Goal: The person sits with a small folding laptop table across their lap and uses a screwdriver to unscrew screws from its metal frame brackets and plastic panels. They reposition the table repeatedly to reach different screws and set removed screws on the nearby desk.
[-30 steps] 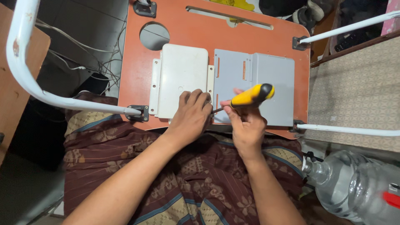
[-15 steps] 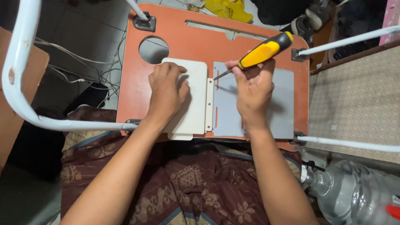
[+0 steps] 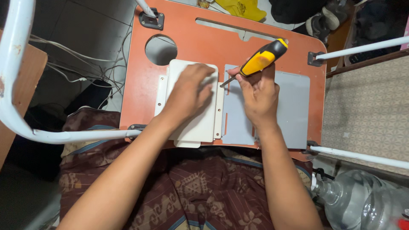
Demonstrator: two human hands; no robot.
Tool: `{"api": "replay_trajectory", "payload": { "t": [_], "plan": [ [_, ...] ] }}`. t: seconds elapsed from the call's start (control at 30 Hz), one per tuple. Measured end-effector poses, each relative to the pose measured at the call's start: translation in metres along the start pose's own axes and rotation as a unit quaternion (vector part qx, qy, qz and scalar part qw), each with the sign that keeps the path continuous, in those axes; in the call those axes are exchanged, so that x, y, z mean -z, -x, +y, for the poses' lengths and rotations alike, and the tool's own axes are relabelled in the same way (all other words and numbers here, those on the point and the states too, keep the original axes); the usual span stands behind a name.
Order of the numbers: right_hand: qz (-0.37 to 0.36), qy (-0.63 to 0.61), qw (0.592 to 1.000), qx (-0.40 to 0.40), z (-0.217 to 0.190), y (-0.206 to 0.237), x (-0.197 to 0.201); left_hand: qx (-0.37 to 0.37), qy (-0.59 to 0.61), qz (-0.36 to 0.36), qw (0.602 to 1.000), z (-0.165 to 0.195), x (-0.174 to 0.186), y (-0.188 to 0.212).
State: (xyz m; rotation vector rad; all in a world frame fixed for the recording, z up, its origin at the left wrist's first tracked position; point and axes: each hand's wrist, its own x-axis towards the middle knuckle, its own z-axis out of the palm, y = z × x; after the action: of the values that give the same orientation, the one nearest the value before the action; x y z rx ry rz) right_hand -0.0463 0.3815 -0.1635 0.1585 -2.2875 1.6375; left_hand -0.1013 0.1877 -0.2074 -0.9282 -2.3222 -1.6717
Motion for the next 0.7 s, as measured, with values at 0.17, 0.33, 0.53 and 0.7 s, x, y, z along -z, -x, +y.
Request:
{"api": "replay_trajectory", "payload": {
  "t": [0.17, 0.33, 0.53, 0.7],
  "plan": [
    [-0.037, 0.021, 0.999, -0.005, 0.004, -0.006, 0.008, 0.065, -0.011, -0.135, 0.989, -0.003, -0.026, -0.033],
    [-0.002, -0.104, 0.995, 0.001, -0.017, -0.016, 0.007, -0.060, -0.005, -0.063, 0.996, -0.011, -0.033, -0.032],
    [0.062, -0.050, 0.987, 0.140, -0.066, -0.052, 0.001, -0.042, 0.004, -0.082, 0.996, -0.024, -0.035, -0.029],
    [0.148, -0.032, 0.983, 0.100, -0.067, -0.074, -0.029, -0.051, 0.038, -0.123, 0.990, -0.035, -0.023, -0.042]
  ]
}}
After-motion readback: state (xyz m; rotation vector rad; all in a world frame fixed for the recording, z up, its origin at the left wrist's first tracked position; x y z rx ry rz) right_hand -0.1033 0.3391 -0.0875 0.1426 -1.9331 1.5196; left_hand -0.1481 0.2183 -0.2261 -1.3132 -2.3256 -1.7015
